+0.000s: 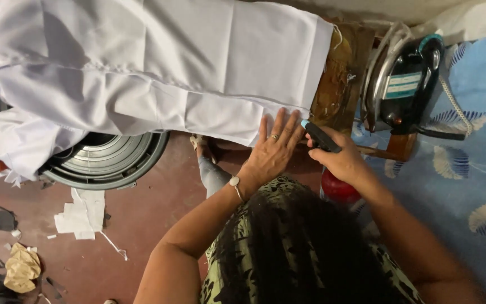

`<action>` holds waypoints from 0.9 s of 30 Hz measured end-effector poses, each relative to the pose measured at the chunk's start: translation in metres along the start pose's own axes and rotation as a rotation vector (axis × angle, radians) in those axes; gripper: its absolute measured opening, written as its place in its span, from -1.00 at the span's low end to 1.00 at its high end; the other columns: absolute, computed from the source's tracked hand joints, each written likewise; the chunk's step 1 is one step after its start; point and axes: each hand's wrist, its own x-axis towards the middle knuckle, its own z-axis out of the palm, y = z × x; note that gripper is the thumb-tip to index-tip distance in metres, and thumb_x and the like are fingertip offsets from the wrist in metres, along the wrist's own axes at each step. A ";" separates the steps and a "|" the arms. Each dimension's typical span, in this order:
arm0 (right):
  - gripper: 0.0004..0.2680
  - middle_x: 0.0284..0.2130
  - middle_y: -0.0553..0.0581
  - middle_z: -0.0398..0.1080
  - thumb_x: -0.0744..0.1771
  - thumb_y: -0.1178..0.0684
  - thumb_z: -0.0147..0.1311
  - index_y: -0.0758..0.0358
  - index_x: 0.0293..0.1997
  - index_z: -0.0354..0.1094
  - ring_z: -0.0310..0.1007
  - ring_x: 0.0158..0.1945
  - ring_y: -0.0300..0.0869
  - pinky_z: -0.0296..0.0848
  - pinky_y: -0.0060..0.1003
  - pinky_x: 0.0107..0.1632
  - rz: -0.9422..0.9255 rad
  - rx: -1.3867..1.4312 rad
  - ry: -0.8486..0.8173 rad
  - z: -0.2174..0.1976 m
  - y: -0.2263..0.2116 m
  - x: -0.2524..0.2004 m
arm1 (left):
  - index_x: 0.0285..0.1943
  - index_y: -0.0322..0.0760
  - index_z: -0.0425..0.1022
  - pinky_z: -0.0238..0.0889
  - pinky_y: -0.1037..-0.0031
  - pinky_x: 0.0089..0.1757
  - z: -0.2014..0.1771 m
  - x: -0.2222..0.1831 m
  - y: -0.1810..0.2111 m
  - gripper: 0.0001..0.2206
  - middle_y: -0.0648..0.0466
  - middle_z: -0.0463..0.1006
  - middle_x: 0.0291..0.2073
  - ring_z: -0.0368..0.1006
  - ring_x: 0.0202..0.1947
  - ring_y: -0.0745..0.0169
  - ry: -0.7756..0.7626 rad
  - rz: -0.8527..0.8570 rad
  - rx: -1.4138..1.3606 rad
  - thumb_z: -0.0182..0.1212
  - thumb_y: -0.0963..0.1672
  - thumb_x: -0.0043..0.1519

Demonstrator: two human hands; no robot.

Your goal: Ironing a white garment on an ironing board using a steam iron and a spray bottle.

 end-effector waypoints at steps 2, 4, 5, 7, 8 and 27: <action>-0.89 -0.55 0.19 0.45 0.23 0.17 0.20 0.22 -0.22 0.49 0.51 -0.41 -0.07 0.44 -0.13 -0.25 -0.008 0.006 -0.026 0.002 -0.002 -0.001 | 0.63 -0.23 -0.07 -0.19 -0.25 0.34 0.003 -0.001 -0.004 -0.42 -0.19 -0.14 0.58 -0.28 0.56 -0.35 0.017 -0.030 -0.010 -0.12 -0.12 0.37; -0.87 -0.56 0.19 0.44 0.22 0.17 0.21 0.24 -0.21 0.49 0.51 -0.41 -0.07 0.43 -0.13 -0.25 -0.025 0.011 -0.050 0.004 -0.005 0.000 | 0.62 -0.24 -0.04 -0.20 -0.26 0.34 0.004 -0.002 -0.010 -0.43 -0.20 -0.12 0.57 -0.28 0.55 -0.37 0.041 -0.063 -0.013 -0.10 -0.11 0.38; -0.87 -0.59 0.18 0.42 0.23 0.17 0.19 0.24 -0.20 0.50 0.50 -0.43 -0.07 0.42 -0.14 -0.27 -0.016 0.009 -0.058 0.006 -0.007 0.001 | 0.63 -0.24 -0.07 -0.23 -0.27 0.34 0.004 -0.004 -0.012 -0.42 -0.21 -0.11 0.57 -0.29 0.55 -0.38 0.035 -0.078 -0.004 -0.10 -0.08 0.39; -0.87 -0.62 0.16 0.40 0.23 0.18 0.18 0.24 -0.19 0.50 0.49 -0.45 -0.08 0.42 -0.14 -0.28 -0.015 0.003 -0.072 0.009 -0.016 0.002 | 0.63 -0.24 -0.10 -0.26 -0.28 0.34 0.007 -0.006 -0.015 -0.40 -0.21 -0.10 0.56 -0.30 0.55 -0.38 0.032 -0.103 0.009 -0.11 -0.06 0.39; -0.89 -0.65 0.14 0.38 0.21 0.18 0.19 0.22 -0.25 0.50 0.48 -0.48 -0.10 0.40 -0.19 -0.31 -0.024 0.019 -0.067 0.010 -0.024 0.002 | 0.63 -0.25 -0.08 -0.27 -0.29 0.34 0.010 -0.007 -0.017 -0.40 -0.21 -0.08 0.56 -0.29 0.55 -0.38 0.044 -0.117 0.007 -0.09 -0.01 0.40; -0.92 -0.75 0.09 0.33 0.15 0.17 0.19 0.14 -0.40 0.48 0.42 -0.59 -0.19 0.38 -0.29 -0.40 -0.078 -0.052 -0.150 0.034 -0.060 0.030 | 0.61 -0.28 -0.03 -0.39 -0.31 0.35 0.012 -0.030 -0.062 -0.28 -0.22 -0.10 0.56 -0.29 0.57 -0.30 0.060 -0.309 -0.025 -0.09 0.18 0.39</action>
